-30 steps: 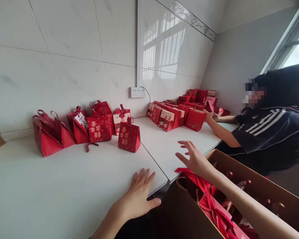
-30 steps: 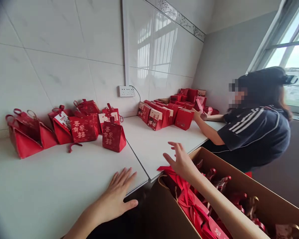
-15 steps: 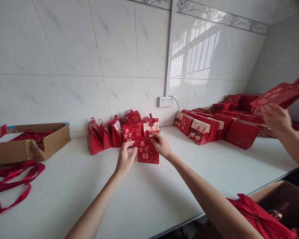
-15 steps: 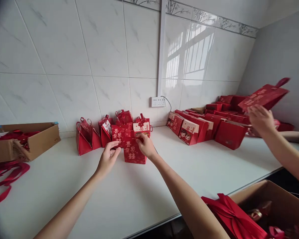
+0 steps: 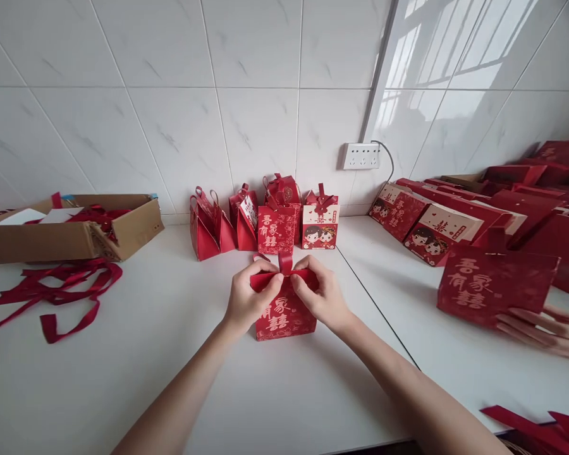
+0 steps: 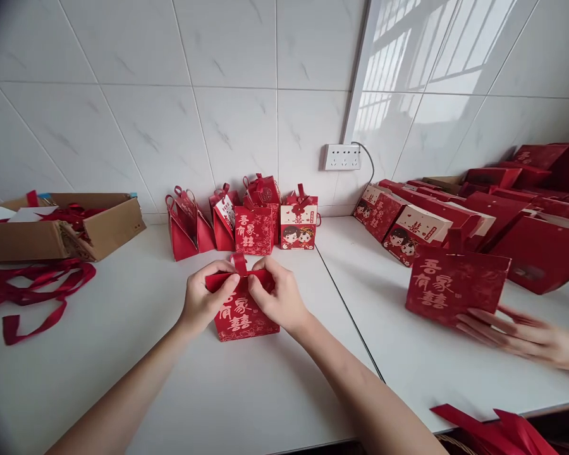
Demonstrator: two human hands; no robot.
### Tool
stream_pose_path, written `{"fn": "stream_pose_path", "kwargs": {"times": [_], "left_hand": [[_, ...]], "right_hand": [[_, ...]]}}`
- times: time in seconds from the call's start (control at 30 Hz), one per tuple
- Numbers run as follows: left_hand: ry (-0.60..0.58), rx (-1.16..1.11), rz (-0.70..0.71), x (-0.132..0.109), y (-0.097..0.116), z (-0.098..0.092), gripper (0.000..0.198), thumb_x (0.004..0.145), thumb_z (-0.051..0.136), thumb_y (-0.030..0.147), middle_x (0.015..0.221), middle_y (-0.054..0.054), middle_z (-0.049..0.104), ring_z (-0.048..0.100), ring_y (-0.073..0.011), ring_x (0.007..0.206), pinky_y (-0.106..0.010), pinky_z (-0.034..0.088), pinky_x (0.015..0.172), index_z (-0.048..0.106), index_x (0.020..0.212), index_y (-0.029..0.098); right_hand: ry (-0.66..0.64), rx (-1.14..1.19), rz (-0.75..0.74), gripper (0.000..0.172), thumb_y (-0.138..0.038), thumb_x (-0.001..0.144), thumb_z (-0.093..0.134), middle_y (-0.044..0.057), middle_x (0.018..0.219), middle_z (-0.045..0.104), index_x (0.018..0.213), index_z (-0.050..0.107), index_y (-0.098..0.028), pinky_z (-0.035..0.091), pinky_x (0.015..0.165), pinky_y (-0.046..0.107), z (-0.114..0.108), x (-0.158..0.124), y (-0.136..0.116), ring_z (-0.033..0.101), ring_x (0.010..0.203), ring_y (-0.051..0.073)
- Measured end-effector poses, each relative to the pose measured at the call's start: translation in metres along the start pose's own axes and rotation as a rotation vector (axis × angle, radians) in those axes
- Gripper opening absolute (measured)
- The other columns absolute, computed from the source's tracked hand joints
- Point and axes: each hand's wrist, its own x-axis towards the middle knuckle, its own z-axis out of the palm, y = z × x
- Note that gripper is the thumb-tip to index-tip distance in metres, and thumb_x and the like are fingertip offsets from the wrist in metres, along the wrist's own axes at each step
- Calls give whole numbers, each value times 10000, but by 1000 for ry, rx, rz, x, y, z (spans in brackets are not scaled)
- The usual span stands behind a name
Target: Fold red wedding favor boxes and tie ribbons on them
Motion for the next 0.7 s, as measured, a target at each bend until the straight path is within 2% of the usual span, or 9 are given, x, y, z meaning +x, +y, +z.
{"fn": "stream_pose_path", "kwargs": {"times": [0.1, 0.23, 0.43, 0.7], "left_hand": [[-6, -24, -5, -5, 1, 4, 104, 745, 619, 279, 709, 1, 656, 625, -134, 657, -207, 512, 612, 609, 761, 176], [1, -9, -25, -6, 2, 4, 116, 758, 607, 287, 678, 0, 672, 630, -137, 634, -213, 521, 599, 624, 722, 179], [-23, -3, -32, -5, 4, 2, 121, 754, 616, 274, 676, 6, 688, 631, -129, 629, -203, 517, 611, 658, 696, 176], [-31, -9, -6, -5, 4, 1, 133, 759, 616, 269, 672, 7, 695, 630, -124, 625, -195, 511, 602, 666, 683, 172]], "right_hand": [[13, -10, -59, 56, -227, 828, 505, -28, 668, 554, 777, 497, -205, 392, 525, 228, -3, -5, -1, 464, 547, 102], [-8, -20, -142, 59, -210, 847, 499, 11, 763, 637, 827, 553, -200, 446, 589, 245, -5, -5, 0, 560, 633, 124], [6, -62, -176, 80, -199, 850, 506, -1, 708, 617, 809, 575, -192, 441, 563, 231, -7, -5, 0, 546, 596, 112], [27, -63, -127, 77, -206, 819, 514, -14, 679, 609, 772, 575, -194, 426, 523, 221, -6, -7, -3, 525, 560, 104]]}}
